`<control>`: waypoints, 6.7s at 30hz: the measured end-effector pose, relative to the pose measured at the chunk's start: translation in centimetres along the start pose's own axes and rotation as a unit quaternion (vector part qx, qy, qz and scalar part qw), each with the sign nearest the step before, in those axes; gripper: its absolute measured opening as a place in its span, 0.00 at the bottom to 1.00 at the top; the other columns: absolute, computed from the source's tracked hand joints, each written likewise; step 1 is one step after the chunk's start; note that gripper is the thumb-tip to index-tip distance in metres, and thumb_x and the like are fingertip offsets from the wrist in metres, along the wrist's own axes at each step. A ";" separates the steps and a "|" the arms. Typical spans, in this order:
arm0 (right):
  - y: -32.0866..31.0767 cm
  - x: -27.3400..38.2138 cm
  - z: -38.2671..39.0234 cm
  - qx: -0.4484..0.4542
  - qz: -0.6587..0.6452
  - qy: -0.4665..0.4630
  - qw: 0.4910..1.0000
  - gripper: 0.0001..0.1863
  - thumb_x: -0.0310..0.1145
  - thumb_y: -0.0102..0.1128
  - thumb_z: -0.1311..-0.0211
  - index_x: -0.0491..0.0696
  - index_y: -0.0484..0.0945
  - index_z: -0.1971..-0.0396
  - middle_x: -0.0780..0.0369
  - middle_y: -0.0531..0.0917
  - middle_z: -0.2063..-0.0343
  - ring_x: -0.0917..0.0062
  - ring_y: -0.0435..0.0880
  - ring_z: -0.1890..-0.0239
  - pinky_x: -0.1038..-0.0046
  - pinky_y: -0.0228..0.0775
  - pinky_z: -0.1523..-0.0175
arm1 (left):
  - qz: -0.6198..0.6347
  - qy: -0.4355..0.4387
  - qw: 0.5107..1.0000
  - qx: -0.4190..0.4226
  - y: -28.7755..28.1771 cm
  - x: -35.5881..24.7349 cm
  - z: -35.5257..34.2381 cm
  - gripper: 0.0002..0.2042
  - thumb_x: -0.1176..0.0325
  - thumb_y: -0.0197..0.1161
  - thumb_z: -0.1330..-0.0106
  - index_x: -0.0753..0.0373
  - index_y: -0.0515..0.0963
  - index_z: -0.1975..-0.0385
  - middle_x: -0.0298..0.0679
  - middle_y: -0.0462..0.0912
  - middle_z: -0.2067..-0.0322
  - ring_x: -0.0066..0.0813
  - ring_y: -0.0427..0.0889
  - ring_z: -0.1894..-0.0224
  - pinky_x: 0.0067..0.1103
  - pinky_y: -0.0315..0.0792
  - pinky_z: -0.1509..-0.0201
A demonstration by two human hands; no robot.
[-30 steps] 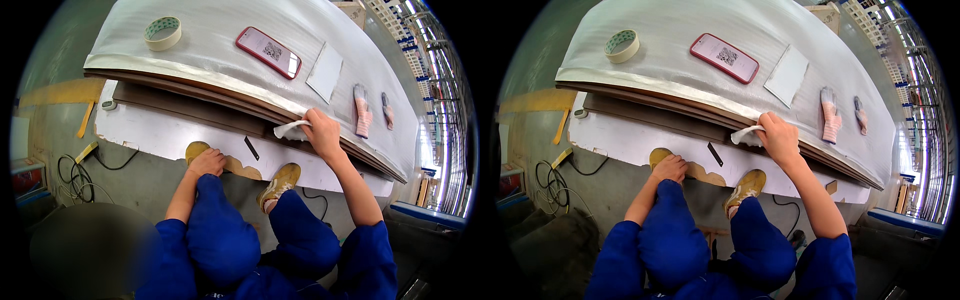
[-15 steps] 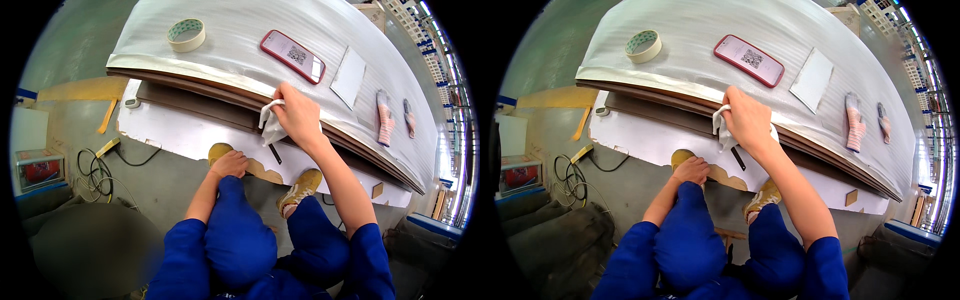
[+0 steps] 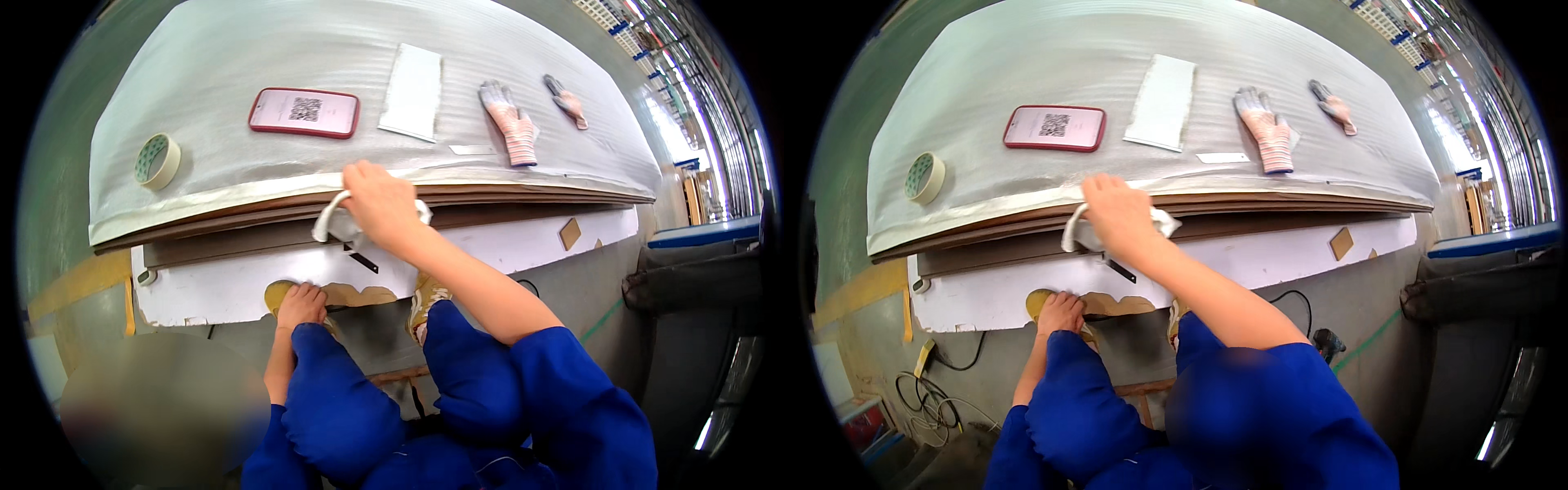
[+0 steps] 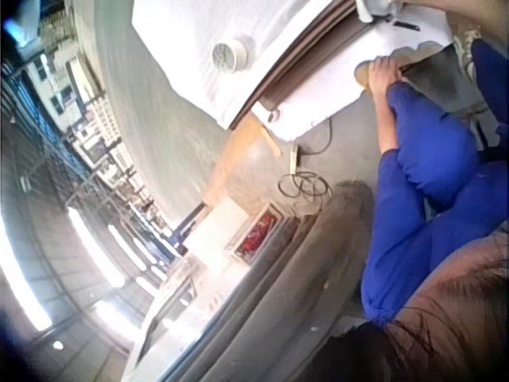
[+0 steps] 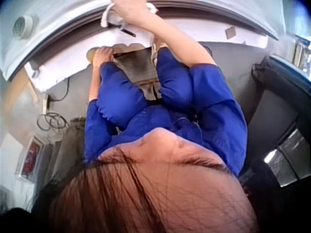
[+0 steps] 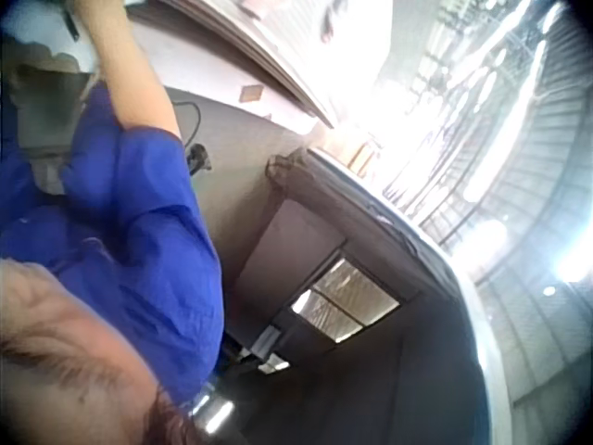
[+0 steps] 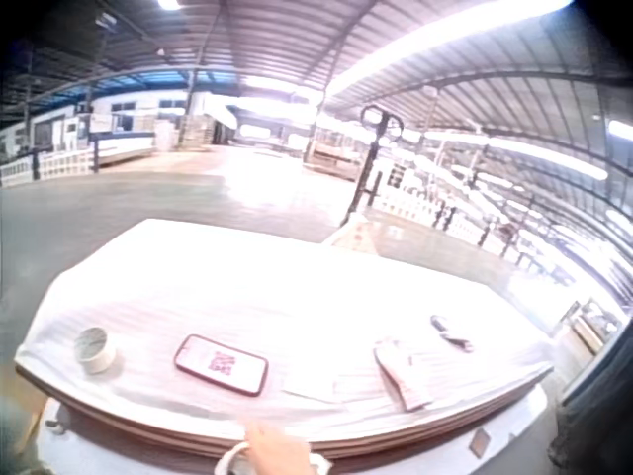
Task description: The person wipes the edge of a wooden furniture piece with a cloth, then uses a heat gun to apply heat to the edge while continuing to wipe. The person puts on gloves and continues to heat and wipe the edge of the furniture piece.
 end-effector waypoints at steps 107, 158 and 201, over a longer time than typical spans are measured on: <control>-6.0 -16.0 10.7 -0.204 -0.037 0.151 0.967 0.09 0.24 0.69 0.62 0.50 0.77 0.79 0.63 0.78 0.77 0.67 0.79 0.71 0.68 0.70 0.68 | -0.051 -0.026 0.998 0.022 -0.5 -0.8 -0.4 0.07 0.66 0.62 0.51 0.57 0.76 0.73 0.34 0.78 0.68 0.33 0.74 0.60 0.30 0.66 0.56; -6.5 -17.4 12.1 -0.191 -0.083 0.235 0.950 0.12 0.25 0.70 0.58 0.46 0.72 0.77 0.62 0.76 0.76 0.63 0.78 0.71 0.65 0.67 0.68 | -0.022 0.004 0.964 -0.266 -19.7 1.7 -23.8 0.32 0.69 0.61 0.38 0.61 0.54 0.36 0.37 0.69 0.39 0.41 0.62 0.37 0.37 0.53 0.35; -6.1 -17.5 12.1 -0.193 -0.094 0.233 0.948 0.12 0.24 0.68 0.57 0.46 0.71 0.76 0.60 0.76 0.76 0.62 0.77 0.72 0.64 0.66 0.69 | -0.006 0.033 0.940 -0.341 -20.3 2.1 -22.9 0.25 0.75 0.58 0.41 0.63 0.62 0.41 0.40 0.73 0.48 0.37 0.68 0.44 0.33 0.57 0.40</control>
Point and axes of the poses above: each hand's wrist, its own z-axis away from the middle knuckle, its own y-axis out of the palm, x = y × z, the point moved 3 cm from there along -z, towards the middle knuckle
